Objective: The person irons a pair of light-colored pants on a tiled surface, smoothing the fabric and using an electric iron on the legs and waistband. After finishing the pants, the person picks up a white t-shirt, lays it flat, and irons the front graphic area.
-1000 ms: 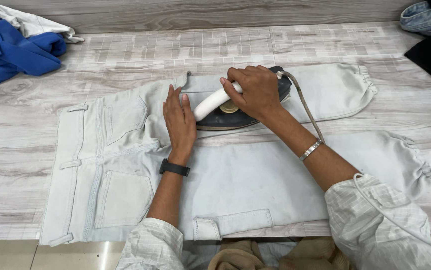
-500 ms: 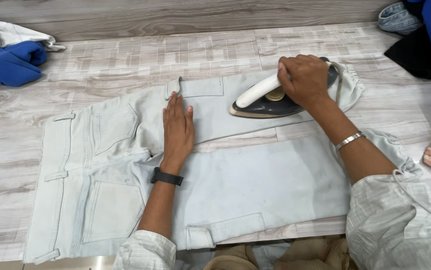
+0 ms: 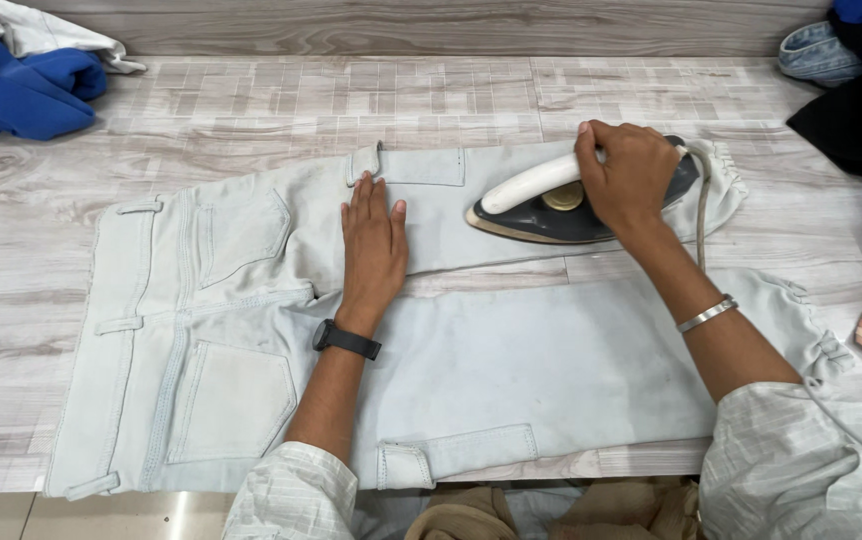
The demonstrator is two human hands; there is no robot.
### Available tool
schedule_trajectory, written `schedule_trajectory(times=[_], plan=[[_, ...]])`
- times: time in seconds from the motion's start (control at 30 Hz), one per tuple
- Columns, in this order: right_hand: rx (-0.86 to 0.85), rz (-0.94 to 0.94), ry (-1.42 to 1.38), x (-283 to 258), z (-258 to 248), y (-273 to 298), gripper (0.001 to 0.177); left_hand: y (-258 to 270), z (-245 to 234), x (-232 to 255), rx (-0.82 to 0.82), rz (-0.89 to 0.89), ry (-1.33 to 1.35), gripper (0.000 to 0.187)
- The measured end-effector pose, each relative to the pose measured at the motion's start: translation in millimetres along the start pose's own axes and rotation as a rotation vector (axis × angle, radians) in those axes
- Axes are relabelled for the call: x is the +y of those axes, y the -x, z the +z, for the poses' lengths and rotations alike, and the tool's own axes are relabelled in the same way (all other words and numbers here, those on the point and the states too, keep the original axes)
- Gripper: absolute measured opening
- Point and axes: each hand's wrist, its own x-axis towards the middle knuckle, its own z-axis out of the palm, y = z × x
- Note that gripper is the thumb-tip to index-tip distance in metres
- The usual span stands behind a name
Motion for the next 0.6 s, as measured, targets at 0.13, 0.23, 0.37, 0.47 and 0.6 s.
schedule_trajectory(times=[0.13, 0.23, 0.37, 0.47, 0.6], plan=[[0.036, -0.008, -0.019, -61, 19, -7, 0.029, -1, -3, 0, 0.028, -0.026, 0.063, 0.061], [0.004, 0.016, -0.101, -110, 31, -14, 0.028, -2, -6, -3, 0.079, -0.053, 0.147, 0.064], [0.051, -0.036, -0.168, -155, 40, -20, 0.028, -9, -12, -14, 0.164, -0.19, 0.294, 0.069], [-0.015, -0.108, -0.161, -158, 36, -20, 0.031, -13, -21, -29, 0.194, -0.306, 0.432, 0.07], [-0.075, -0.286, -0.12, -141, 24, -15, 0.044, -17, -25, -46, 0.261, -0.317, 0.472, 0.069]])
